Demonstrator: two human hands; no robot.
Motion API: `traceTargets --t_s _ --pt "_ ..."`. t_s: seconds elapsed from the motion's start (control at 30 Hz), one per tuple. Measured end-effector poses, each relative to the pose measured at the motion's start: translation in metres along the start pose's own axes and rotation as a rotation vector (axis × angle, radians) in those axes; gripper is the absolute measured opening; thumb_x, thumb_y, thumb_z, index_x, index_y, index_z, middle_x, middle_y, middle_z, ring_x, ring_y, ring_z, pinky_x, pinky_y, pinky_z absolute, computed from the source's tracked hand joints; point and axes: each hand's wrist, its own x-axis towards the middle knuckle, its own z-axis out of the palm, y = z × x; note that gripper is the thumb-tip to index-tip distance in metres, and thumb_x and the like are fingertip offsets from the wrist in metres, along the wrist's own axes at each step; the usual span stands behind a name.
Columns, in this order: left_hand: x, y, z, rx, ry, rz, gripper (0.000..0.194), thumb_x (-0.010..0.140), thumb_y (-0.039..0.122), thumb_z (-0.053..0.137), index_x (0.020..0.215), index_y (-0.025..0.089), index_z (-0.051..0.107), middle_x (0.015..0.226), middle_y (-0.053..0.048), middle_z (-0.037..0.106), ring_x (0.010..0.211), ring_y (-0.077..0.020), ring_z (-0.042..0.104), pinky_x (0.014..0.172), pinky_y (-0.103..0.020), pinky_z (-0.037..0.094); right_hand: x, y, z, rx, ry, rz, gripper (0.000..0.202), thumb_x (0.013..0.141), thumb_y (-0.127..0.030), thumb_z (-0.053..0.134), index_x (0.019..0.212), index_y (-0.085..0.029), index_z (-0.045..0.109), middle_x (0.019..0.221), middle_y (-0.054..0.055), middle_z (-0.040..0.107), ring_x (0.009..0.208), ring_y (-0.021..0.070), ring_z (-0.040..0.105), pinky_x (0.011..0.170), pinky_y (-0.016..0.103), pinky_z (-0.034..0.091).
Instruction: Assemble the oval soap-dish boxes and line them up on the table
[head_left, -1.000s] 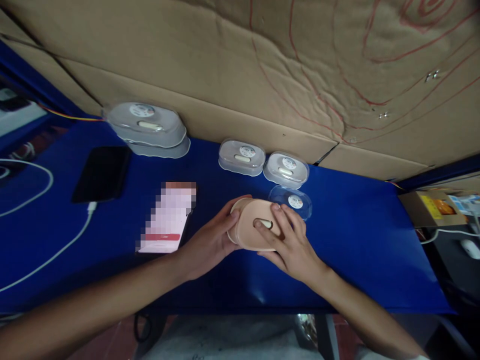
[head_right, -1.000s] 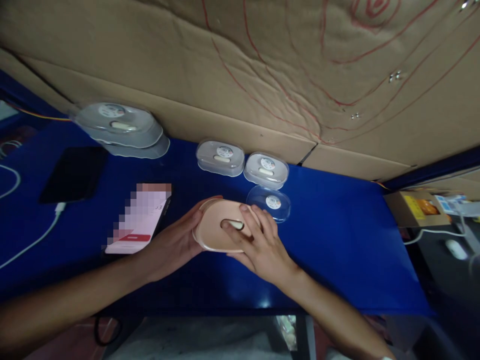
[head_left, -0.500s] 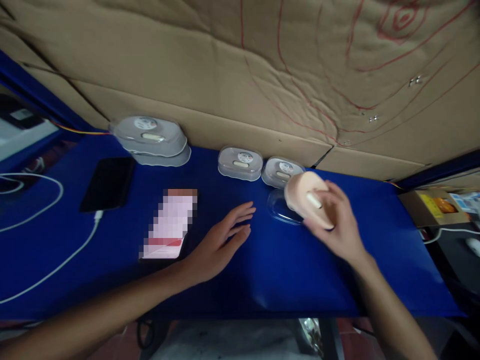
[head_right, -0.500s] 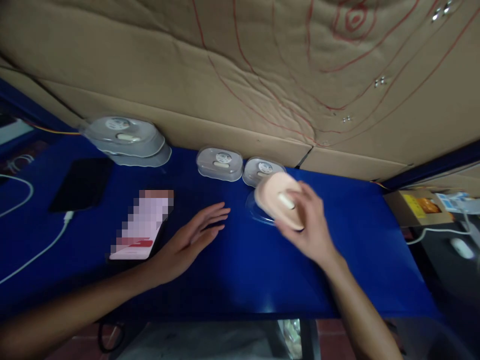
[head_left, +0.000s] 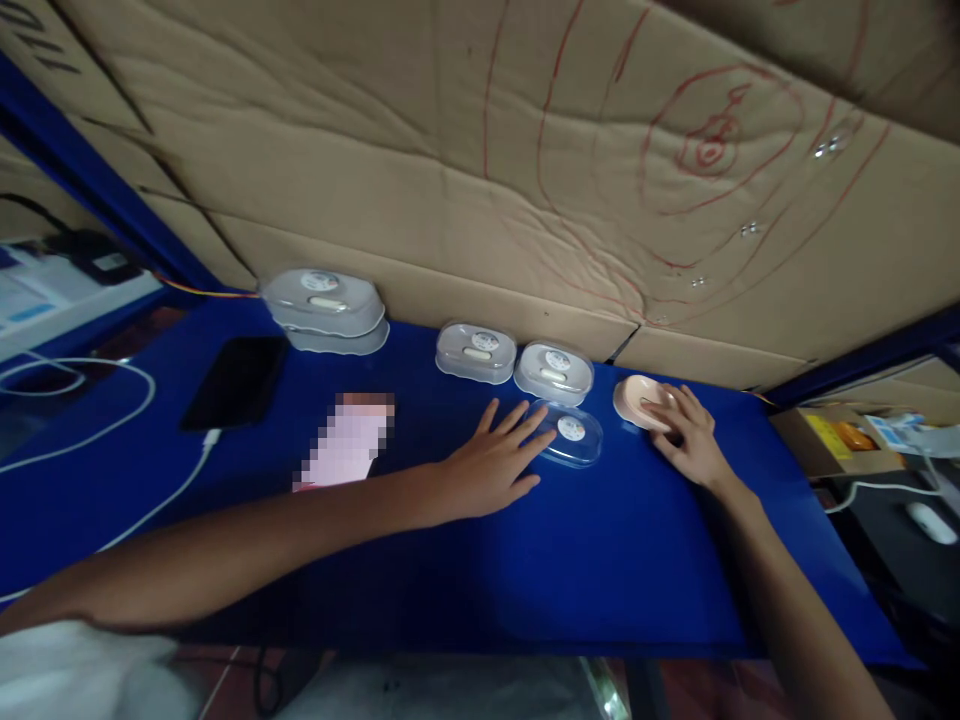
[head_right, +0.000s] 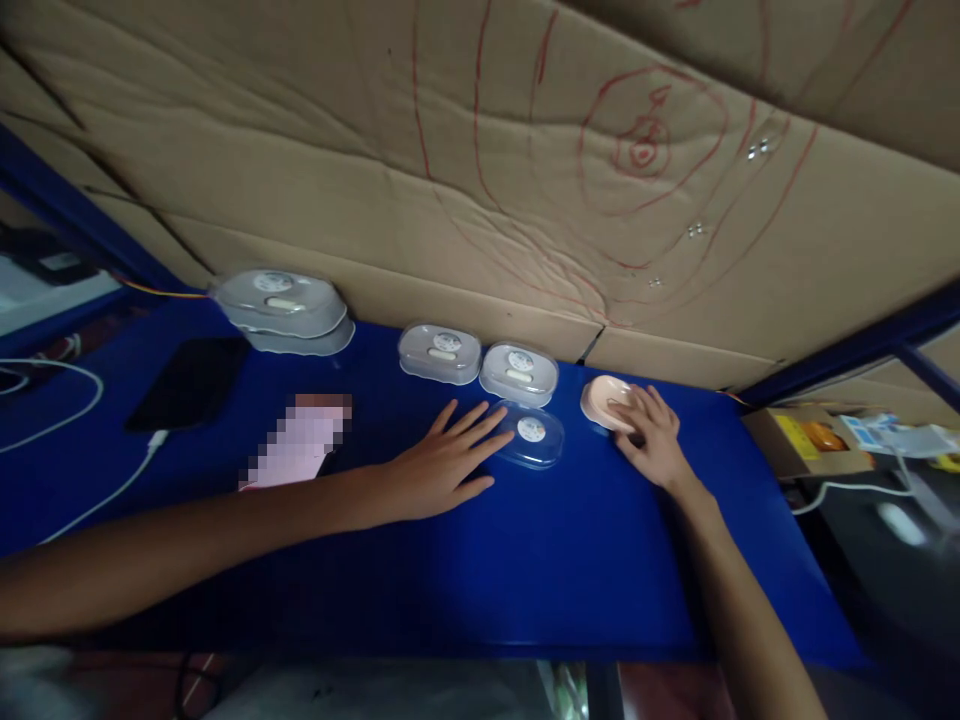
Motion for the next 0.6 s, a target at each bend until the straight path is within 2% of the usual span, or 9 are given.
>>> traceTargets --t_s 0.07,0.2,0.27,0.33,0.37,0.43,0.5,0.6 --pt "-0.005 0.002 0.001 0.053 -0.003 0.005 0.058 0.103 0.027 0.063 0.158 0.021 0.048 0.173 -0.021 0.037 0.162 -0.047 0.028 0.122 -0.085 0.012 0.02 -0.013 0.005 0.024 -0.006 -0.009 0.042 0.102 -0.045 0.054 0.139 -0.03 0.069 0.167 0.011 0.047 0.16 0.0423 0.033 0.122 0.072 0.031" --pt "-0.033 0.002 0.001 0.091 0.071 0.028 0.044 0.099 0.019 0.068 0.141 0.026 0.061 0.155 -0.018 0.057 0.153 -0.0404 0.045 0.123 -0.081 0.017 0.057 -0.056 0.009 0.1 -0.009 -0.052 0.045 0.108 -0.045 0.049 0.148 -0.031 0.062 0.171 0.011 0.042 0.161 0.0394 0.031 0.124 0.071 0.029" --pt "-0.046 -0.001 0.001 0.059 0.099 -0.012 0.051 0.094 0.017 0.074 0.142 0.027 0.059 0.149 -0.017 0.059 0.149 -0.0376 0.05 0.124 -0.078 0.021 0.068 -0.087 0.007 0.151 0.044 -0.066 0.048 0.11 -0.044 0.047 0.154 -0.029 0.055 0.172 0.012 0.04 0.161 0.0361 0.032 0.126 0.067 0.028" --pt "-0.053 -0.007 0.002 0.015 0.123 -0.094 0.069 0.089 0.02 0.081 0.15 0.028 0.051 0.156 -0.02 0.052 0.151 -0.0397 0.047 0.124 -0.076 0.024 0.072 -0.123 0.005 0.223 0.054 -0.118 0.052 0.11 -0.046 0.048 0.158 -0.028 0.05 0.171 0.015 0.04 0.16 0.0338 0.035 0.128 0.064 0.03" --pt "-0.055 -0.011 0.003 -0.007 0.128 -0.132 0.077 0.087 0.022 0.083 0.155 0.028 0.046 0.161 -0.021 0.047 0.154 -0.0418 0.043 0.124 -0.076 0.025 0.071 -0.143 0.005 0.257 0.013 -0.175 0.054 0.11 -0.048 0.049 0.16 -0.027 0.048 0.17 0.015 0.041 0.16 0.0334 0.036 0.127 0.062 0.031" --pt "-0.057 -0.018 0.005 -0.056 0.119 -0.173 0.084 0.087 0.026 0.084 0.158 0.027 0.04 0.167 -0.023 0.042 0.158 -0.044 0.036 0.123 -0.078 0.023 0.063 -0.179 0.005 0.313 -0.15 -0.328 0.064 0.108 -0.056 0.053 0.163 -0.026 0.043 0.17 0.016 0.041 0.159 0.0343 0.037 0.126 0.062 0.034" --pt "-0.059 -0.023 0.006 -0.119 0.1 -0.169 0.082 0.086 0.027 0.083 0.155 0.026 0.041 0.163 -0.021 0.049 0.157 -0.0426 0.039 0.125 -0.078 0.019 0.053 -0.208 0.005 0.358 -0.277 -0.412 0.086 0.101 -0.066 0.059 0.168 -0.02 0.031 0.168 0.02 0.044 0.157 0.0367 0.04 0.126 0.063 0.034" --pt "-0.063 -0.025 0.004 -0.238 0.115 -0.135 0.078 0.081 0.025 0.085 0.148 0.027 0.044 0.153 -0.016 0.058 0.15 -0.0387 0.049 0.128 -0.076 0.014 0.039 -0.229 0.003 0.395 -0.347 -0.403 0.109 0.093 -0.072 0.069 0.172 -0.017 0.018 0.168 0.024 0.043 0.156 0.0388 0.041 0.128 0.065 0.032"
